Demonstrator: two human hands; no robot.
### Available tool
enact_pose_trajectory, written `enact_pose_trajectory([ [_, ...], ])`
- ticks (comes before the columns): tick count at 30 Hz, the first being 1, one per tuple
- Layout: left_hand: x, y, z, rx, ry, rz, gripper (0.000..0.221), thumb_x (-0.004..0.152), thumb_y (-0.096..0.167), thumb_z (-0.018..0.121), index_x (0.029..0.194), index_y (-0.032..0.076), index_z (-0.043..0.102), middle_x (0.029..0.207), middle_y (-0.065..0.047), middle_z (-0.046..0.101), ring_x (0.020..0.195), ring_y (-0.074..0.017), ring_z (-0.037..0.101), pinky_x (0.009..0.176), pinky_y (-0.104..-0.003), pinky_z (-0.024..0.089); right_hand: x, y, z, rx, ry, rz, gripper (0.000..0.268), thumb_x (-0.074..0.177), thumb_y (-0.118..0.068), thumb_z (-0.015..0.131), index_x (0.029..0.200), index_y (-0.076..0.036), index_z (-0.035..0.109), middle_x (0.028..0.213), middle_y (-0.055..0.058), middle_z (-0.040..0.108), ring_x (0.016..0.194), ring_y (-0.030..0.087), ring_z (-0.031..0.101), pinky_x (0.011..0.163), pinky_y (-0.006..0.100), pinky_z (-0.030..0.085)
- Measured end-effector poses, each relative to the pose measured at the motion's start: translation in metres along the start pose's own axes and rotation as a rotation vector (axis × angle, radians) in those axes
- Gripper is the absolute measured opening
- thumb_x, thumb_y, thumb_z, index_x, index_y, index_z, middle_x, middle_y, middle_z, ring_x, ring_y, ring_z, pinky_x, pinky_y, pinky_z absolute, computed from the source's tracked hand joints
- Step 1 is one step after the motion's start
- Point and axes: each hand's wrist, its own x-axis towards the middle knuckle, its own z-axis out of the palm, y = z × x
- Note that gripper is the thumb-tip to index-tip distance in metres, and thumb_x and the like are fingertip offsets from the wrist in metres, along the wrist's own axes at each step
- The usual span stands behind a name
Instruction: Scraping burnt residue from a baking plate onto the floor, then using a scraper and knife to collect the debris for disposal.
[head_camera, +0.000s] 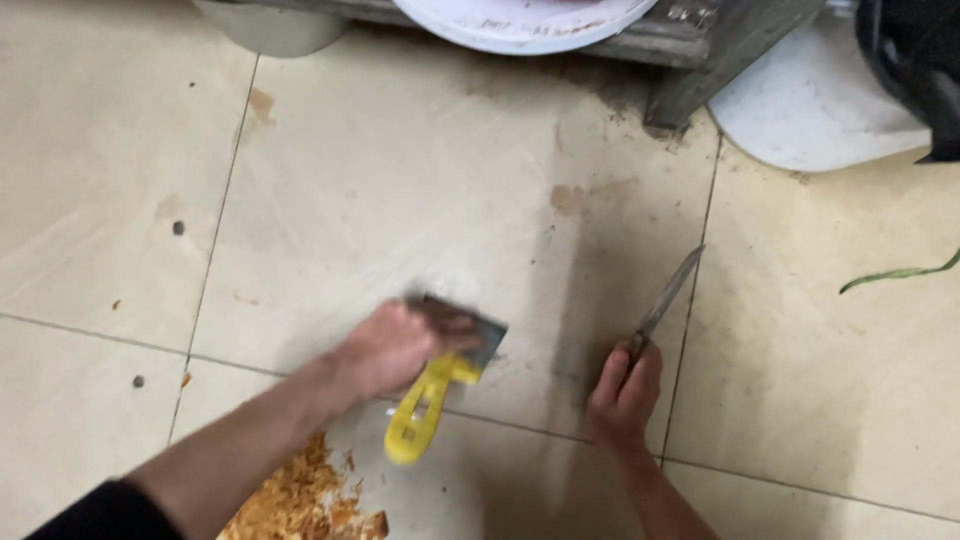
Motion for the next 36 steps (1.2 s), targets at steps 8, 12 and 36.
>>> enact_pose_trajectory([
  [8,-0.124,0.057,0.032,-0.023,-0.025,0.272,0.076,0.081,-0.012,0.08,0.141,0.035,0.079,0.142,0.003,0.082,0.136,-0.0214,0.071,0.124,-0.05,0.046,0.009,-0.01,-0.006,0.088,0.049,-0.055,0.035,0.127,-0.031,0.039,0.114,-0.004,0.058,0.097,0.009,0.057,0.083,0.026,0.055,0.076,0.043,0.045],
  [12,-0.048,0.018,0.037,-0.13,-0.036,-0.043,0.043,0.09,-0.009,0.073,0.122,0.017,0.086,0.113,-0.01,0.086,0.103,-0.0345,0.083,0.084,-0.046,0.073,0.0,-0.006,-0.006,0.114,-0.043,0.049,0.041,0.129,-0.036,0.031,0.109,-0.01,0.054,0.094,0.004,0.055,0.079,0.02,0.052,0.078,0.04,0.044],
  [36,-0.119,0.08,0.063,0.081,0.018,0.174,0.041,0.103,0.014,0.066,0.141,0.024,0.078,0.131,0.0,0.084,0.131,-0.0256,0.073,0.104,-0.048,0.061,0.008,-0.004,-0.004,0.067,-0.02,-0.05,0.042,0.128,-0.041,0.029,0.115,-0.01,0.053,0.096,0.007,0.048,0.083,0.03,0.055,0.083,0.044,0.048],
])
